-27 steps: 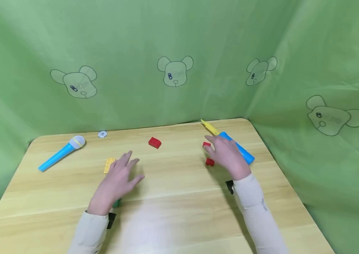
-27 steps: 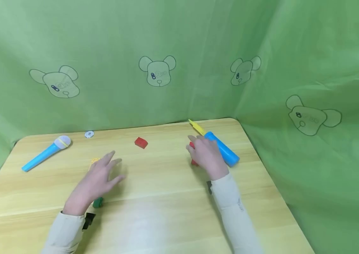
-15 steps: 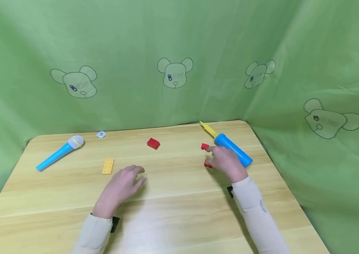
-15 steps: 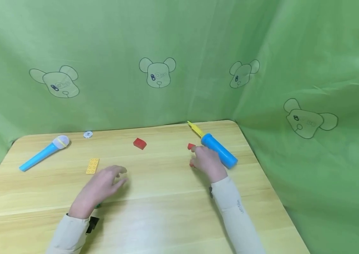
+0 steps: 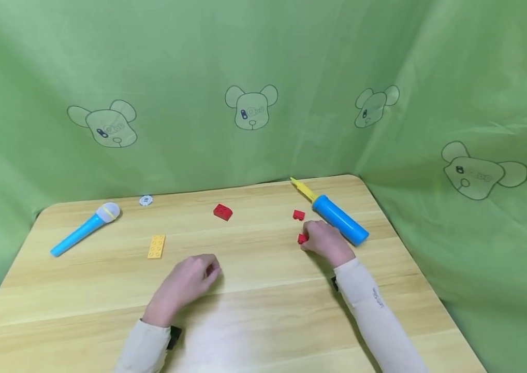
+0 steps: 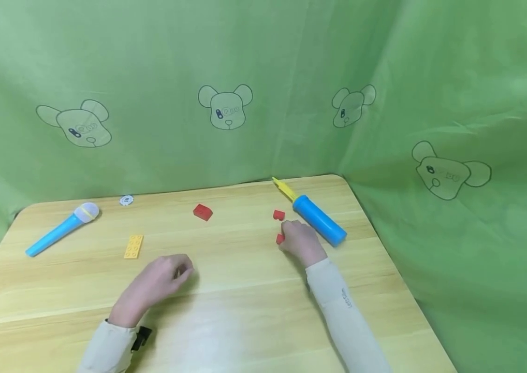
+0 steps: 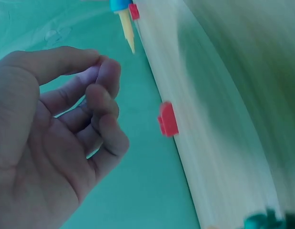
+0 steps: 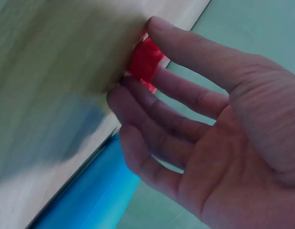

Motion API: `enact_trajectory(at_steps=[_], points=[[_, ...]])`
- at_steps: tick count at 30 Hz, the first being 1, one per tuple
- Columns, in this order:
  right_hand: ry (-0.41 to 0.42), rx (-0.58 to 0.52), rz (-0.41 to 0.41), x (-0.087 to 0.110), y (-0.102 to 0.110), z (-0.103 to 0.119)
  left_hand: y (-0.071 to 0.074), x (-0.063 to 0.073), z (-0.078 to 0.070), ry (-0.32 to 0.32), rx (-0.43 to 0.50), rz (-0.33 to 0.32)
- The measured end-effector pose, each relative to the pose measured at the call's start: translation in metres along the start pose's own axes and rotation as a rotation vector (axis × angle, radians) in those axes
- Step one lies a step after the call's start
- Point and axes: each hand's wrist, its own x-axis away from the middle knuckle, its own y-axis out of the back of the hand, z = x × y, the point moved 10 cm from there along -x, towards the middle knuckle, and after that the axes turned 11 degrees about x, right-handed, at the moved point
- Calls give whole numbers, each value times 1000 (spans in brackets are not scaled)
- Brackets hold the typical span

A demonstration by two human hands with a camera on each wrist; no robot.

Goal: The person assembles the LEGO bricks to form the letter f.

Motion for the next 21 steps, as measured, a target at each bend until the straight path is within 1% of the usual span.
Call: enact_trajectory(at_steps=[3,6,8,10,13,15,18,21], points=[[18,11,10,-2,-2,3,-6,-5,-10,-40,36,17],[58,19,12,-1,-5,11,-12,-10,-21,-92,49,32],[106,6,6,1,-6,20,-16,-13,-26,-121,33,32],[167,-27,-3,4,-6,33,-19,-16,-29,-142,-15,23],[283,-75,-22,11,-5,56,-23,-21,-30,-167,-105,1],[341,-104,-20,17,-4,70,-26,-25,-29,-177,-137,-6],[389,-136,2,25,-5,89,-33,-30,-25,-169,-132,11],[419,-155,44,33,-10,106,-43,-35,-18,-142,-103,50]])
